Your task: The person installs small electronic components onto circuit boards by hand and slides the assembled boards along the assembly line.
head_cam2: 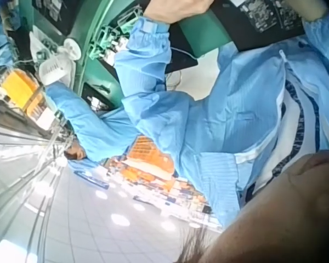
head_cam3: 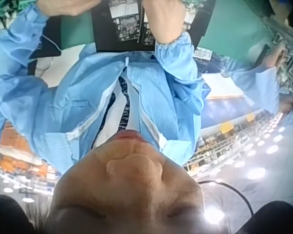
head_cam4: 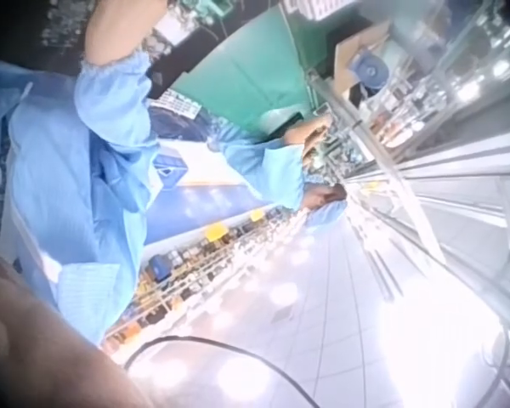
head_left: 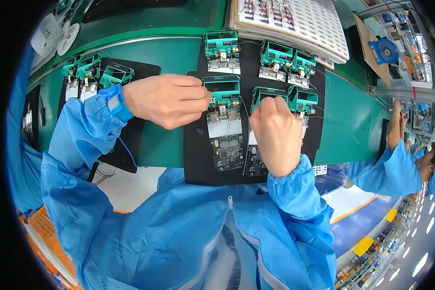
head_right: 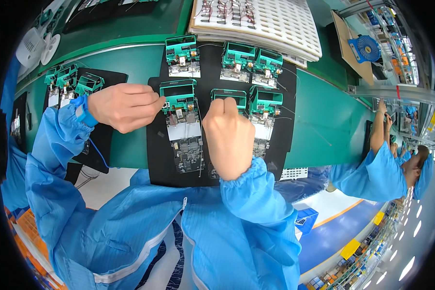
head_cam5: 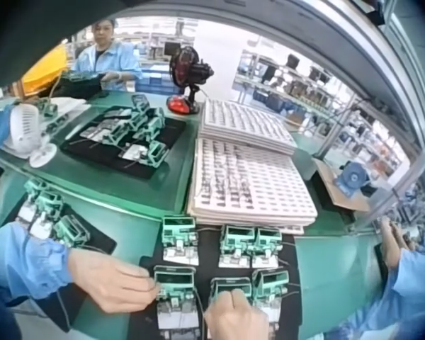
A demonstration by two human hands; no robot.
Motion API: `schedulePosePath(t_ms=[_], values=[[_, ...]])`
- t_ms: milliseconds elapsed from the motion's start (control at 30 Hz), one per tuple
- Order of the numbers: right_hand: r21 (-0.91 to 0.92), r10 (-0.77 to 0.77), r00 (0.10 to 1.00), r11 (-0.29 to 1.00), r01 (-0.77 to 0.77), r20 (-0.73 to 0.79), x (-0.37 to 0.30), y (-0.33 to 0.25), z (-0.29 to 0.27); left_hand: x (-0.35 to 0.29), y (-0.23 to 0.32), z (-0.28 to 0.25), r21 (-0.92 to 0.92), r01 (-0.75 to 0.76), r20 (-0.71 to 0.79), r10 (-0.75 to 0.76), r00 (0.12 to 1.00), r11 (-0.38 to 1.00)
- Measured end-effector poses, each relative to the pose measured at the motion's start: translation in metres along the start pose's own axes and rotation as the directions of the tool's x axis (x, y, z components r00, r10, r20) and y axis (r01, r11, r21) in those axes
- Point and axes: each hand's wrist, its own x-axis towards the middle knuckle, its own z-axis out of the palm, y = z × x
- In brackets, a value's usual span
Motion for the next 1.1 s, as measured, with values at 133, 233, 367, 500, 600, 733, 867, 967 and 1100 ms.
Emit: schedulePosePath(t_ms=[133, 233, 367, 500, 600, 733, 867, 967, 1100], values=[[0.322, 0.069, 0.997, 0.945, -0.051, -0.044, 0.002, 0.019, 0.005, 0.002, -0.002, 0.003, 0.003, -0.004, 0.001, 0.004, 1.0, 1.0], [0.499, 0.249, 0.968, 0.843, -0.201, -0.031, -0.007, 0.037, 0.005, 0.002, -0.004, 0.008, -0.061, 0.043, -0.011, -0.044, 0.999, 0.997], [0.726, 0.456, 0.887, 0.585, -0.362, 0.075, -0.019, 0.053, 0.009, 0.002, 0.006, 0.02, -0.323, 0.399, -0.119, -0.455, 0.882, 0.858], [0.794, 0.49, 0.87, 0.502, -0.342, 0.065, -0.02, 0.057, 0.001, 0.016, 0.008, 0.018, -0.477, 0.625, -0.124, -0.751, 0.648, 0.618], [0.731, 0.465, 0.885, 0.604, -0.318, 0.0, -0.023, 0.061, 0.007, 0.027, 0.005, 0.013, -0.591, 0.663, -0.096, -0.856, 0.508, 0.459], [0.689, 0.486, 0.872, 0.651, -0.318, -0.057, -0.023, 0.063, 0.008, 0.045, 0.017, -0.002, -0.631, 0.696, 0.019, -0.89, 0.456, 0.343], [0.721, 0.463, 0.885, 0.63, -0.288, -0.051, -0.025, 0.069, 0.016, 0.075, 0.029, -0.001, -0.479, 0.631, -0.015, -0.725, 0.689, 0.61], [0.675, 0.421, 0.9, 0.696, -0.244, -0.108, -0.027, 0.063, 0.017, 0.1, 0.037, 0.013, -0.434, 0.505, -0.022, -0.569, 0.822, 0.746], [0.616, 0.349, 0.919, 0.769, -0.17, -0.183, -0.024, 0.063, 0.01, 0.112, 0.041, 0.028, -0.41, 0.488, 0.045, -0.517, 0.855, 0.771]])
